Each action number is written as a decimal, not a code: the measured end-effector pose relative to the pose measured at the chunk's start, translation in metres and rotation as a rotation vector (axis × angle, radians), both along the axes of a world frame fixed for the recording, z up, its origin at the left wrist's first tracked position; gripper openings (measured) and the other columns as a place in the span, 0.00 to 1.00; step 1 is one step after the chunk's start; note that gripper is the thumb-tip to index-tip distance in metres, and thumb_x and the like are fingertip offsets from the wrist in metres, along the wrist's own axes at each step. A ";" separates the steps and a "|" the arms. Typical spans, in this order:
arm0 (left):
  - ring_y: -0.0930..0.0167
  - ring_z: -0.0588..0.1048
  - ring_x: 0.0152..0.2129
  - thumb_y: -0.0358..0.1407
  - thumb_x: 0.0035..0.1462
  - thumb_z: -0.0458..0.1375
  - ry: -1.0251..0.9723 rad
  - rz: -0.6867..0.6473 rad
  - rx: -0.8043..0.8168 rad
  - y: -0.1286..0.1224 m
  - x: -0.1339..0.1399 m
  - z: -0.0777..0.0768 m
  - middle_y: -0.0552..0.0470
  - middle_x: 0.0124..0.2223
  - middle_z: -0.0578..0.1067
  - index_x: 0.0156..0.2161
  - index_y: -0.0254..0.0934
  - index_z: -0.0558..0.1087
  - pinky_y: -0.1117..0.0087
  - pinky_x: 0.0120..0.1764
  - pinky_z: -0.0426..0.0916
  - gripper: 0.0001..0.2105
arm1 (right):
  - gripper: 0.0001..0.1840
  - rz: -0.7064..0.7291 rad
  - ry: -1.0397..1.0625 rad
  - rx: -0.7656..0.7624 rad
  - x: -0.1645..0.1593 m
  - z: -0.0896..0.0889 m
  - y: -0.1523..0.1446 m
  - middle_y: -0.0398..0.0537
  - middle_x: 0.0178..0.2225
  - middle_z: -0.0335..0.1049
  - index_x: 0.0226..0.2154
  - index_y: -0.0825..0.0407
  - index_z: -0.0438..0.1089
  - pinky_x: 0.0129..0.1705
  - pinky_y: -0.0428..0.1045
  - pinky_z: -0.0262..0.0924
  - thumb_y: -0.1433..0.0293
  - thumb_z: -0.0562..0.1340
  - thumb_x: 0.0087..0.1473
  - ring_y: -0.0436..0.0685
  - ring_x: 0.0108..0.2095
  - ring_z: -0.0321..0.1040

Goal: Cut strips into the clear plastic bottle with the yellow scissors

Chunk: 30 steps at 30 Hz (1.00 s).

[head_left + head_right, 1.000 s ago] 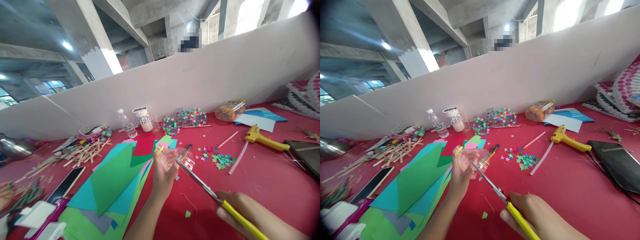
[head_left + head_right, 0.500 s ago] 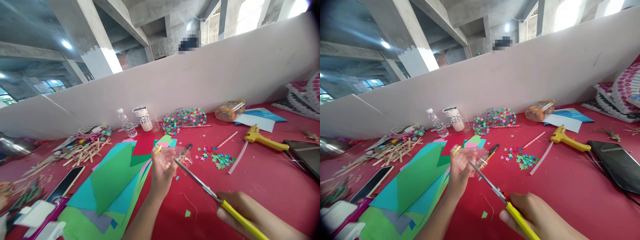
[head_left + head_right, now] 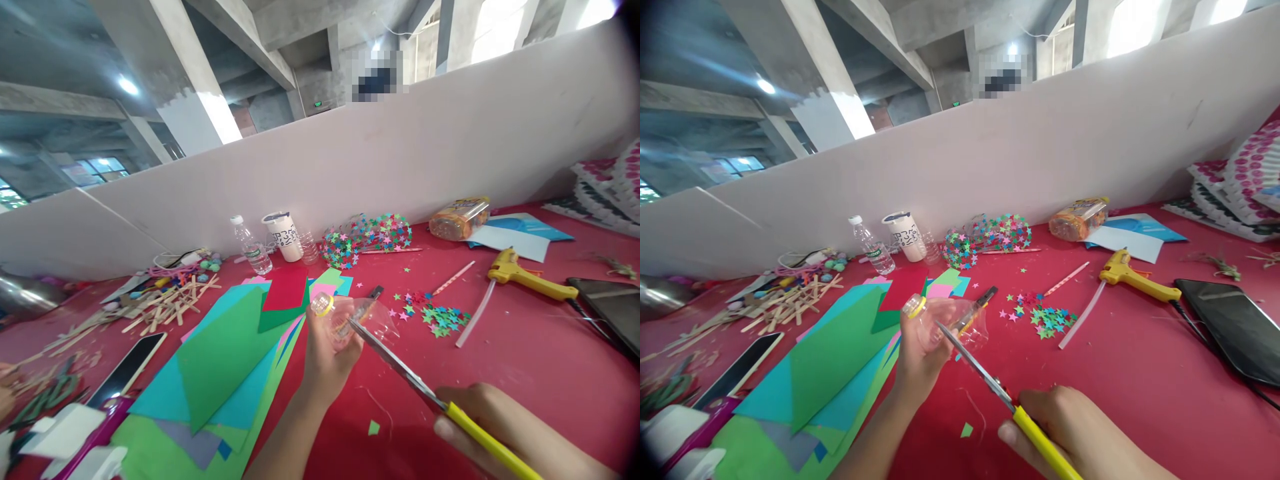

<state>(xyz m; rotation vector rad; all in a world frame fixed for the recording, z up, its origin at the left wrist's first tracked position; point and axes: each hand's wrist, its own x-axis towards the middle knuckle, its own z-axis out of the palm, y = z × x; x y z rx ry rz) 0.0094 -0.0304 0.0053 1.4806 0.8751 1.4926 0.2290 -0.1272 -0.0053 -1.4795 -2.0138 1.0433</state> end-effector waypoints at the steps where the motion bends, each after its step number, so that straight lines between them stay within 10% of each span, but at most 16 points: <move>1: 0.66 0.75 0.45 0.42 0.53 0.67 0.001 0.005 -0.004 0.000 0.000 0.000 0.47 0.48 0.74 0.54 0.46 0.60 0.65 0.47 0.72 0.27 | 0.32 0.010 -0.004 0.013 0.000 -0.002 0.000 0.52 0.28 0.78 0.28 0.52 0.74 0.26 0.46 0.60 0.47 0.48 0.66 0.61 0.28 0.73; 18: 0.60 0.73 0.53 0.36 0.56 0.64 0.252 -0.085 0.089 0.003 -0.013 -0.005 0.45 0.55 0.71 0.56 0.46 0.61 0.60 0.54 0.70 0.25 | 0.29 -0.084 0.039 -0.078 -0.001 0.030 -0.006 0.47 0.29 0.80 0.34 0.52 0.78 0.26 0.43 0.65 0.46 0.54 0.64 0.57 0.30 0.74; 30: 0.59 0.76 0.48 0.41 0.51 0.67 0.042 -0.022 0.011 -0.004 0.003 0.000 0.44 0.50 0.74 0.50 0.45 0.67 0.60 0.49 0.72 0.22 | 0.29 -0.043 0.053 0.011 -0.008 0.031 0.000 0.54 0.34 0.84 0.28 0.51 0.79 0.29 0.49 0.70 0.48 0.54 0.64 0.66 0.33 0.79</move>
